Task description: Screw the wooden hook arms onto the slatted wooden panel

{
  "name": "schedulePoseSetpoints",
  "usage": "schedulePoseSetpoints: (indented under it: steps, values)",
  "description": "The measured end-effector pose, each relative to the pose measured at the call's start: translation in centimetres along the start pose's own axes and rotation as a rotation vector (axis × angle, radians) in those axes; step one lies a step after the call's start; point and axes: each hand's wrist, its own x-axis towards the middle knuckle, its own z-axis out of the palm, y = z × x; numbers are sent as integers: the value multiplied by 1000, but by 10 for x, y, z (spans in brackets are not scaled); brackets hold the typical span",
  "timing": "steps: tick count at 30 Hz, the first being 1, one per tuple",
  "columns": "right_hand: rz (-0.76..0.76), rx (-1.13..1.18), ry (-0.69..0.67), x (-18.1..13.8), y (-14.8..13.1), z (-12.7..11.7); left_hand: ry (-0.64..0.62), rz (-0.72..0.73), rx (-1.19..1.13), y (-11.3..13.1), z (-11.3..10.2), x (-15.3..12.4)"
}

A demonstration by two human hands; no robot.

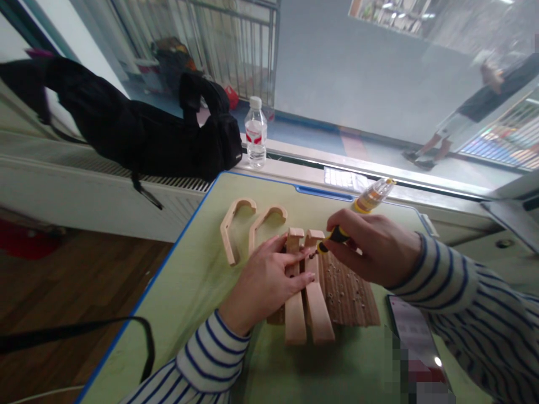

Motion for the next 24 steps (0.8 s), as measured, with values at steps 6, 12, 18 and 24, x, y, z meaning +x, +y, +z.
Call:
schedulePoseSetpoints:
  steps: [6, 12, 18, 24]
  values:
    - [115, -74, 72, -2, -5, 7, 9, 0, -15, -1, 1, 0]
    - [239, -171, 164, -2, -12, 14, 10, 0, 8, -2, 3, 0]
    - [166, -105, 163, 0, -14, 16, 8, 19, 60, -2, 3, 0]
    - [46, -56, 39, -3, -12, 9, 16, 22, 89, 0, 0, -1]
